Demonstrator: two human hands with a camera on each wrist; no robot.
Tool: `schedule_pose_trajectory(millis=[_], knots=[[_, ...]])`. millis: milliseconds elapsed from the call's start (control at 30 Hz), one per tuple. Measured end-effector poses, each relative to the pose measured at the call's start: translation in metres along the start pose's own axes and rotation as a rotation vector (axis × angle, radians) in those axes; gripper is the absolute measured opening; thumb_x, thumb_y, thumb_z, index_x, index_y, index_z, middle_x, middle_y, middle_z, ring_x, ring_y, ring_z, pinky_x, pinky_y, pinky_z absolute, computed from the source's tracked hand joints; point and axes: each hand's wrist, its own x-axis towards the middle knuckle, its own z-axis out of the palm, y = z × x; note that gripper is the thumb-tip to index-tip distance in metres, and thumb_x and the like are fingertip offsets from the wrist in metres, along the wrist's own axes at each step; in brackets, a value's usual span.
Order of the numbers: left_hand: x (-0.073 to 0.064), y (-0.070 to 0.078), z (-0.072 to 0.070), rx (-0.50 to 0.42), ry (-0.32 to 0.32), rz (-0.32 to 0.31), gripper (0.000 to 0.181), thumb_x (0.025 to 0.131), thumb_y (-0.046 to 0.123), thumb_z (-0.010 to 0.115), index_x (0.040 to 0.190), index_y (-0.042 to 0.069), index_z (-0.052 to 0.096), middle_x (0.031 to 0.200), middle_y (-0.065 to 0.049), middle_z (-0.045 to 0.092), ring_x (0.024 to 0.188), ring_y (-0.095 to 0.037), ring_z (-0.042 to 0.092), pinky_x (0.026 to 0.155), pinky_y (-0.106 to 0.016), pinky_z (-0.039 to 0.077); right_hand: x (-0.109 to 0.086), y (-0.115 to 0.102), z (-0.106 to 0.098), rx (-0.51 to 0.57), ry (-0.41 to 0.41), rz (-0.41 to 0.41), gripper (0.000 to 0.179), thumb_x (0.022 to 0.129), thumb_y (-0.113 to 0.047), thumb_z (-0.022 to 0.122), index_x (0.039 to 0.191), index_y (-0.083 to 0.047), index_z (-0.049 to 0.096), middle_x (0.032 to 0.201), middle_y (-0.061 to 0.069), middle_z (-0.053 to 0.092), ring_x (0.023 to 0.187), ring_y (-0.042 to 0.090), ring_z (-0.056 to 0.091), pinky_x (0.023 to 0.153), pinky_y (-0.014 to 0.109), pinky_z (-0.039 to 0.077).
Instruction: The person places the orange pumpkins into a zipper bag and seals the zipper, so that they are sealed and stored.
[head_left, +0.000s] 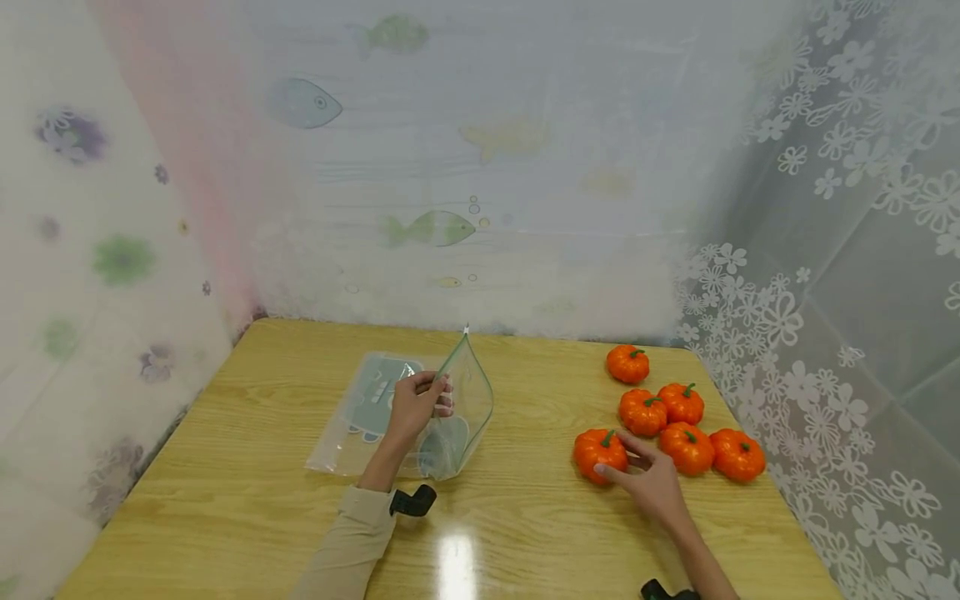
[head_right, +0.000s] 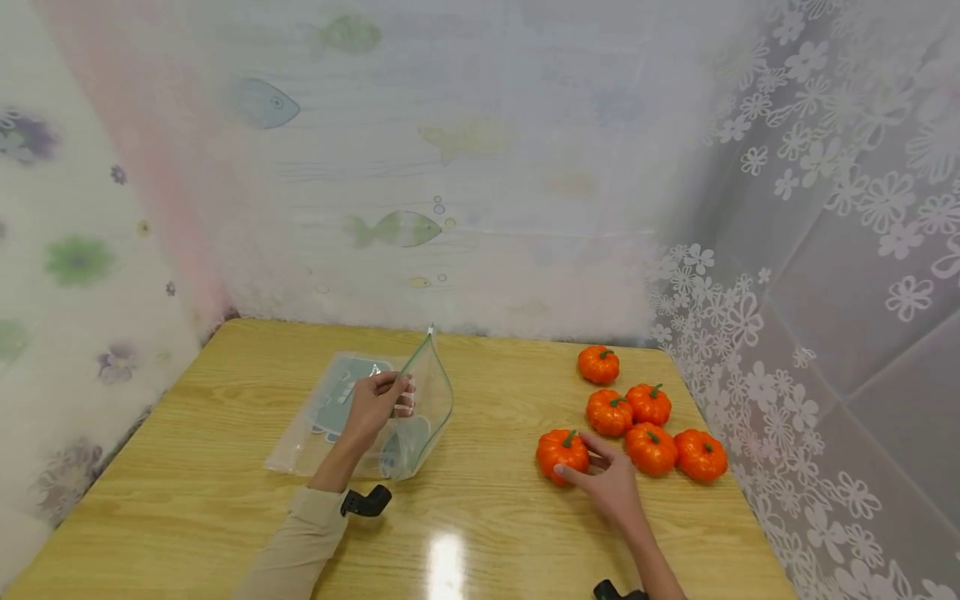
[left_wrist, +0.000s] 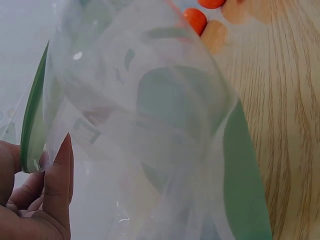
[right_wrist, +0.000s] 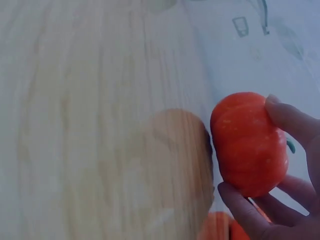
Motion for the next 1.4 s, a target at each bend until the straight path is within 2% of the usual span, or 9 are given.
schedule_pose_trajectory(millis=[167,333,467,600,833,1100,1400], knots=[[0.000,0.000,0.002,0.008,0.004,-0.001,0.023,0.104,0.012,0.061,0.116,-0.007,0.065,0.093,-0.016,0.070,0.067,-0.013,0.069,0.062,-0.028,0.063,-0.002,-0.001,0.010,0.098,-0.038,-0.008,0.070,0.087,-0.019,0.084,0.148,-0.005,0.053,0.147,0.019,0.054,0.120,0.023,0.064,0.088,0.017,0.054],[0.000,-0.001,0.002,0.013,0.002,-0.015,0.026,0.104,0.011,0.060,0.120,-0.010,0.064,0.095,-0.018,0.070,0.067,-0.013,0.069,0.062,-0.027,0.062,-0.005,-0.005,0.022,0.204,-0.109,0.001,0.067,0.090,-0.014,0.079,0.150,-0.002,0.049,0.151,0.020,0.049,0.114,0.008,0.064,0.089,0.018,0.054],[0.000,-0.002,0.003,0.008,0.001,-0.011,0.025,0.104,0.010,0.059,0.119,-0.010,0.064,0.095,-0.019,0.070,0.066,-0.013,0.068,0.062,-0.028,0.062,-0.008,-0.011,0.033,0.249,-0.122,-0.014,0.066,0.091,-0.010,0.077,0.149,-0.002,0.048,0.151,0.020,0.049,0.110,-0.001,0.062,0.090,0.017,0.054],[0.000,-0.004,0.003,0.000,-0.005,-0.008,0.029,0.105,0.010,0.058,0.121,-0.013,0.062,0.097,-0.024,0.068,0.066,-0.011,0.068,0.062,-0.028,0.062,-0.011,-0.018,0.042,0.281,-0.129,-0.037,0.064,0.091,-0.007,0.077,0.148,0.000,0.049,0.151,0.020,0.049,0.111,0.000,0.062,0.091,0.017,0.054],[0.000,-0.006,0.006,-0.011,-0.003,-0.011,0.022,0.104,0.010,0.059,0.116,-0.006,0.066,0.105,-0.033,0.066,0.066,-0.012,0.068,0.062,-0.027,0.062,-0.011,-0.027,0.057,0.304,-0.132,-0.107,0.062,0.089,-0.002,0.077,0.145,0.000,0.052,0.149,0.020,0.051,0.109,0.005,0.063,0.089,0.018,0.055],[-0.001,-0.007,0.007,-0.014,-0.025,-0.031,0.028,0.105,0.010,0.058,0.122,-0.012,0.062,0.097,-0.020,0.069,0.067,-0.013,0.068,0.062,-0.027,0.062,-0.010,-0.053,0.075,0.391,-0.118,-0.205,0.062,0.090,0.001,0.074,0.146,0.005,0.049,0.146,0.023,0.051,0.110,0.005,0.064,0.091,0.018,0.055],[-0.002,-0.010,0.011,-0.025,-0.021,-0.055,0.030,0.104,0.011,0.059,0.120,-0.015,0.059,0.094,-0.018,0.069,0.066,-0.013,0.068,0.062,-0.028,0.062,-0.007,-0.089,0.091,0.543,-0.173,-0.281,0.066,0.088,0.008,0.072,0.148,0.008,0.043,0.143,0.013,0.048,0.114,0.011,0.064,0.091,0.026,0.058]])
